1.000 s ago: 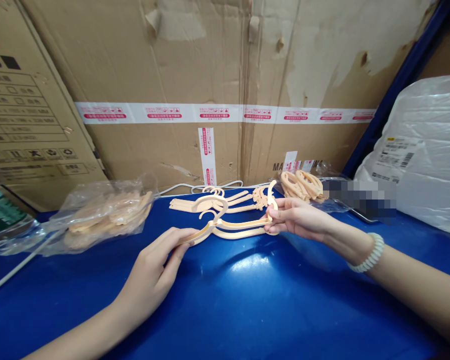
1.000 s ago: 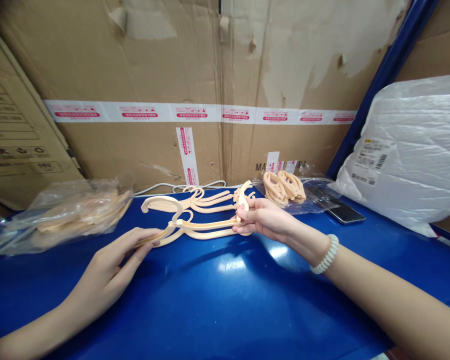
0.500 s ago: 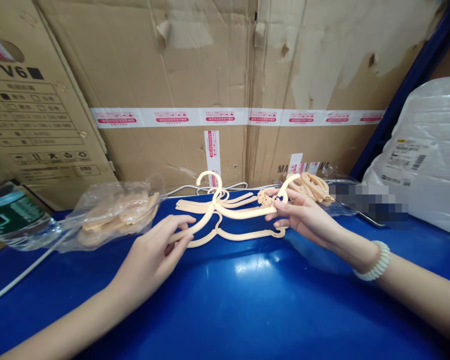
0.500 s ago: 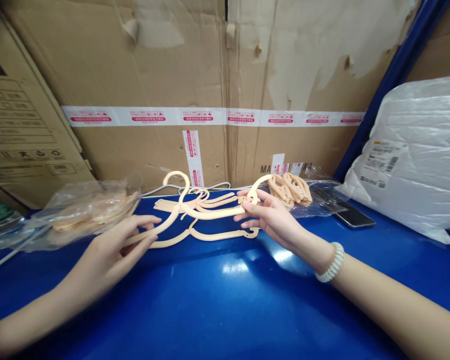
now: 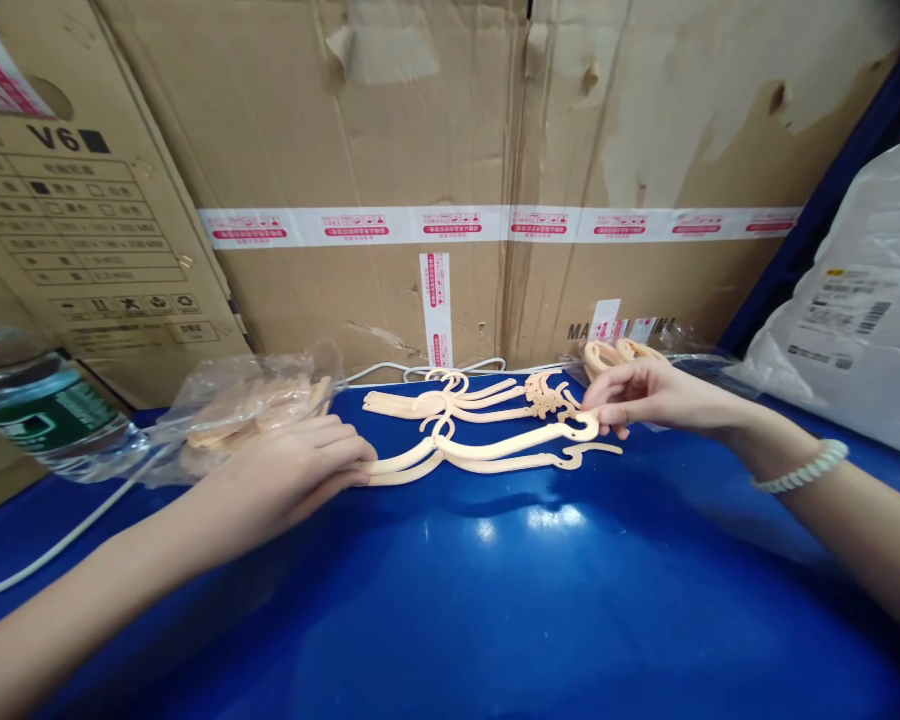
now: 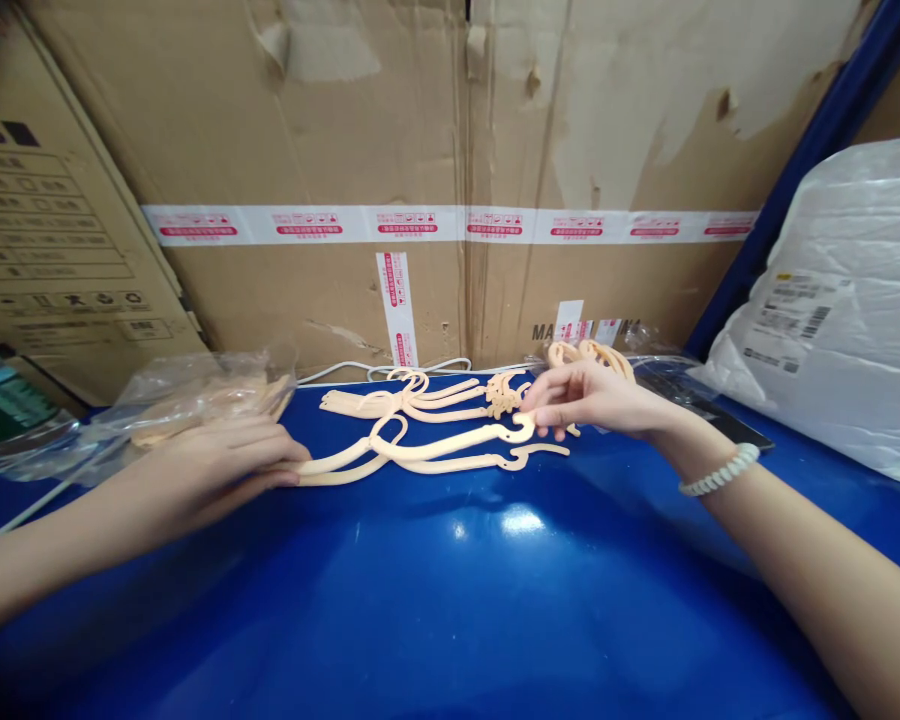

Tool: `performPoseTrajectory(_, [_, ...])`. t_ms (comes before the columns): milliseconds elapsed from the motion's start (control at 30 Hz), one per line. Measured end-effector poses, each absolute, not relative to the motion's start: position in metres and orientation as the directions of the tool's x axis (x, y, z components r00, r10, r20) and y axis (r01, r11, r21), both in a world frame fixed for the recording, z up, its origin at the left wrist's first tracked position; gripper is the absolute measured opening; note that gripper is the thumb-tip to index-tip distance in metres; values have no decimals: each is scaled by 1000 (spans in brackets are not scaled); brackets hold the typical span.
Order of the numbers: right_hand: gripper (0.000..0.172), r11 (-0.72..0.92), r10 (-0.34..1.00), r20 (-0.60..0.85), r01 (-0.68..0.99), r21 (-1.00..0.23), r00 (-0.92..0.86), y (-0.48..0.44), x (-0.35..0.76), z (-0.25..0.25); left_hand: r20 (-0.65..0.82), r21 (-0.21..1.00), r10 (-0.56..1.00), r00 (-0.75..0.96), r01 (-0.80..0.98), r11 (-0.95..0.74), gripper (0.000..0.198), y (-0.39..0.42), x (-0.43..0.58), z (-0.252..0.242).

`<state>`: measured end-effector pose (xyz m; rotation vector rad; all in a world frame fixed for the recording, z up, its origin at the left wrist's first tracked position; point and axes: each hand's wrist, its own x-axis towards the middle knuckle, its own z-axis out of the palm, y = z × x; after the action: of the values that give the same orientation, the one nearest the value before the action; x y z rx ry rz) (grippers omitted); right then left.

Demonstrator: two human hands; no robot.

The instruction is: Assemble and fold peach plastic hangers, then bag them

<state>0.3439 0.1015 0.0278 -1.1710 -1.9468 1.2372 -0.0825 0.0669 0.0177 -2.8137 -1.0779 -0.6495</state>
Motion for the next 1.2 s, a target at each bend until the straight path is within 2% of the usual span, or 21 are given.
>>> performPoseTrajectory(100, [31, 334, 808, -99, 590, -735, -581, 98, 341, 31, 200, -2, 562, 802, 574, -819, 28, 70, -85, 16])
performPoseTrajectory(200, [29, 456, 762, -127, 666, -590, -635, 95, 335, 29, 167, -22, 560, 811, 571, -821, 29, 70, -85, 14])
performPoseTrajectory(300, [25, 504, 754, -132, 696, -511, -643, 93, 331, 26, 116, -6, 571, 813, 575, -818, 26, 68, -82, 11])
performPoseTrajectory(433, [21, 487, 758, -156, 708, -512, -634, 93, 329, 22, 63, -10, 585, 808, 587, -810, 24, 65, -78, 11])
performPoseTrajectory(567, [16, 507, 779, -113, 725, -466, -617, 95, 330, 17, 39, -44, 600, 799, 601, -798, 23, 65, -77, 10])
performPoseTrajectory(900, [14, 532, 800, -85, 767, -358, -594, 94, 333, 17, 93, -124, 586, 805, 594, -795, 30, 63, -74, 5])
performPoseTrajectory(1033, [21, 550, 787, -59, 742, -383, -614, 87, 327, 21, 142, -123, 594, 791, 610, -783, 28, 62, -74, 7])
performPoseTrajectory(1200, [36, 605, 776, 77, 705, -369, -626, 78, 305, 14, 152, -67, 631, 761, 645, -762, 27, 63, -74, 7])
